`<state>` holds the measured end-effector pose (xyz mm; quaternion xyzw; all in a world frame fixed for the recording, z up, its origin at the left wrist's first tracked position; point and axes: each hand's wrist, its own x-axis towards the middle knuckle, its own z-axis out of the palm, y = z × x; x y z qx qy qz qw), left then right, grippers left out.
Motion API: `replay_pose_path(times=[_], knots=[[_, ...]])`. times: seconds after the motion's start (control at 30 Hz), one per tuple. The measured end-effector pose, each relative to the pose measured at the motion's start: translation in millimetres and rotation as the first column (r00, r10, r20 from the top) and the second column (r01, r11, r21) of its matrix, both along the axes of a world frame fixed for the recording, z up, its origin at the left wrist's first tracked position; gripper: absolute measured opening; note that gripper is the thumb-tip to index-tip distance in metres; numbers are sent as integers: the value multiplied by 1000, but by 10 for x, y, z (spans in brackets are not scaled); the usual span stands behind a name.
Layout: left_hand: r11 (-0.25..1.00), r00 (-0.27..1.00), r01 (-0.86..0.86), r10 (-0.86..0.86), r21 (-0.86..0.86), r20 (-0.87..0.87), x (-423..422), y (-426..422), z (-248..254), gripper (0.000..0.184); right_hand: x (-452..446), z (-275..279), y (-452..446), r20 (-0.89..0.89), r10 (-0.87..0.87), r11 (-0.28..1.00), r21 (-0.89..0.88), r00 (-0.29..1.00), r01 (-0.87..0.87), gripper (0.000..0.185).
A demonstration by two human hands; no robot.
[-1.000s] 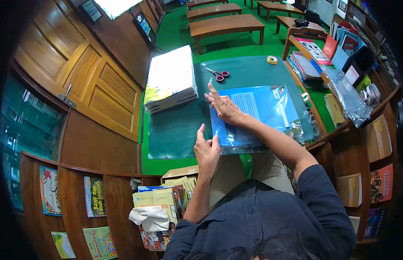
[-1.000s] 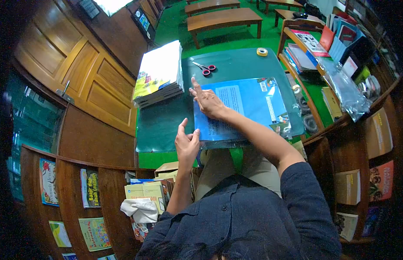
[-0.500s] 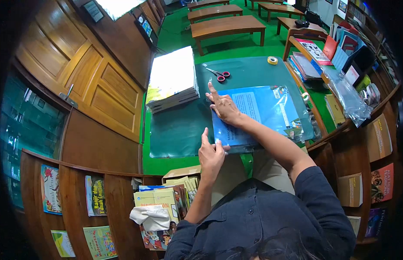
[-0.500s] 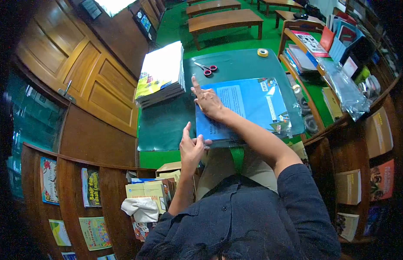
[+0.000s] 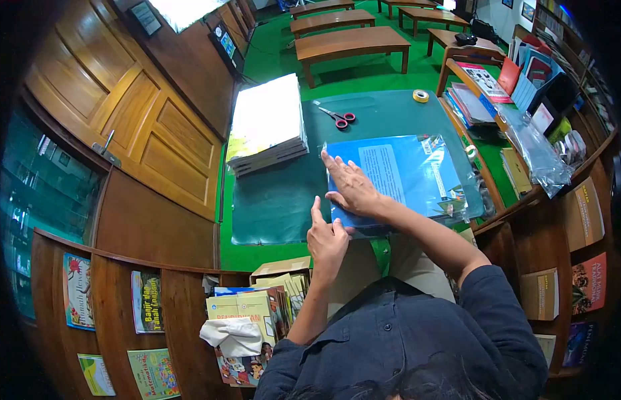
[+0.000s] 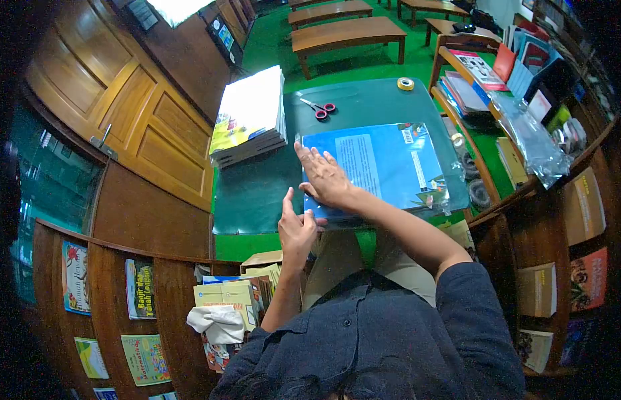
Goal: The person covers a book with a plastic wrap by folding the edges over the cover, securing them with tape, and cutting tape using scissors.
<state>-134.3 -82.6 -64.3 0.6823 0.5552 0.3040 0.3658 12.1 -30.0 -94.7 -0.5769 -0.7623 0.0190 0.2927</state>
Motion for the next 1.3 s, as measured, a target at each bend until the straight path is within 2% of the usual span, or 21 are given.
replay_pose_path(times=[0.13,0.3,0.43,0.6,0.63,0.77,0.97,1.13,1.27,1.3], knots=[[992,990,4,14,128,-143,-32,19,-83,58,-74,-52,-140,51,-31,1000,0,998,31,81],[1000,999,11,-11,6,-38,-43,-12,-12,56,-27,-55,-197,-4,21,999,44,1000,-21,79],[985,998,17,-7,-171,62,-62,-126,149,54,-63,46,-229,-29,-2,999,-41,1000,1,81],[976,973,-18,67,-218,221,-47,-154,74,51,-60,80,-238,-50,18,1000,5,999,-18,81],[976,973,-17,66,-217,222,-49,-145,20,51,-58,95,-255,-49,17,1000,6,999,-17,81],[997,1000,-23,21,77,18,-95,-41,-306,50,-88,173,-336,-21,30,1000,-2,999,-30,80],[997,992,43,-36,-63,118,-113,-53,-82,49,-162,243,-371,-66,26,990,-139,997,-35,77],[995,999,28,-25,-95,40,-87,-77,50,47,-161,148,-357,-80,17,995,-96,997,-25,72],[997,999,6,-2,-74,51,-71,-53,37,47,-160,41,-350,75,-21,996,83,997,14,70],[997,999,9,-5,-77,51,-73,-57,30,47,-160,35,-356,75,-23,997,80,997,17,70]])
